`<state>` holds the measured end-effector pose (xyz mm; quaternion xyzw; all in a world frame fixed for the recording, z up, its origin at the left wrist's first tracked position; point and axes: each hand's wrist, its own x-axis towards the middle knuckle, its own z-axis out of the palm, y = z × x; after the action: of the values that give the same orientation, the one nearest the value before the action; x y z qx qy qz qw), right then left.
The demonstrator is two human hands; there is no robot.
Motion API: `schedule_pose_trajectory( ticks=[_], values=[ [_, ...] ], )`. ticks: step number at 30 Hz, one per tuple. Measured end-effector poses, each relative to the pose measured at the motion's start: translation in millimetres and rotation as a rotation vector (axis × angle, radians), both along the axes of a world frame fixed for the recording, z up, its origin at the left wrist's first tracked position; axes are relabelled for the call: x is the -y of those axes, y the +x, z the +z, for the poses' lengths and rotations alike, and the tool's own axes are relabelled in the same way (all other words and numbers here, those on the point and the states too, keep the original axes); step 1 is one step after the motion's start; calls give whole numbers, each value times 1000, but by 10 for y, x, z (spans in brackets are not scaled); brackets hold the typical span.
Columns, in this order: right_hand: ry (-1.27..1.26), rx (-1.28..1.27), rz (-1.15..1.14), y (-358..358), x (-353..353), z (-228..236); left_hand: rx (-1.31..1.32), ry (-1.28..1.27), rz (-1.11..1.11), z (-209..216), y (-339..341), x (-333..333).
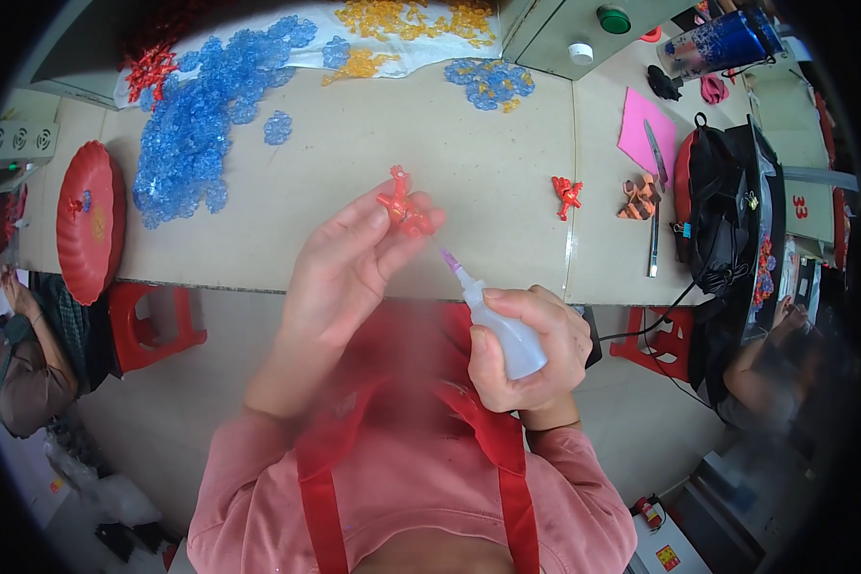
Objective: The person applies glue from a glue bottle to small red plastic parts to assemble toy pieces.
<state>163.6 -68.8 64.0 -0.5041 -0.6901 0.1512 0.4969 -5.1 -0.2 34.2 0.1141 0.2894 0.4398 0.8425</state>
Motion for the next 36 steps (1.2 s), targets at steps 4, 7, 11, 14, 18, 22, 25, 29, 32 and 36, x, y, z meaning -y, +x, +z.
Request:
schedule_pose_trajectory(
  ticks=[4, 7, 11, 14, 18, 22, 25, 29, 32, 36],
  values=[
    [-4, -11, 27, -5, -13, 17, -20, 10, -5, 13, 4, -3],
    [8, -41, 26, -15, -40, 10, -31, 24, -19, 20, 11, -16],
    [-8, -20, -20, -9, -64, -1, -43, 48, 22, -5, 25, -2],
    [-141, -139, 24, 10, -79, -12, -34, 49, 43, -71, -59, -19],
    [-466, -505, -128, 76, -201, -222, 2, 1, 92, -218, -94, -129],
    [-521, -609, -236, 323, -670, -558, 92, -44, 55, -255, -78, -158],
    [-350, -152, -369, 490, -1136, -577, 114, -45, 30, -242, -77, -147],
    [-405, 381, -484, 585, -1492, -565, 40, -49, 60, -238, -142, -107],
    [-582, 483, -456, 610, -1577, -613, 7, -97, 87, -254, -185, -100],
    [-539, 530, -430, 532, -1437, -611, 50, -85, 81, -299, -242, -92]
  ],
)
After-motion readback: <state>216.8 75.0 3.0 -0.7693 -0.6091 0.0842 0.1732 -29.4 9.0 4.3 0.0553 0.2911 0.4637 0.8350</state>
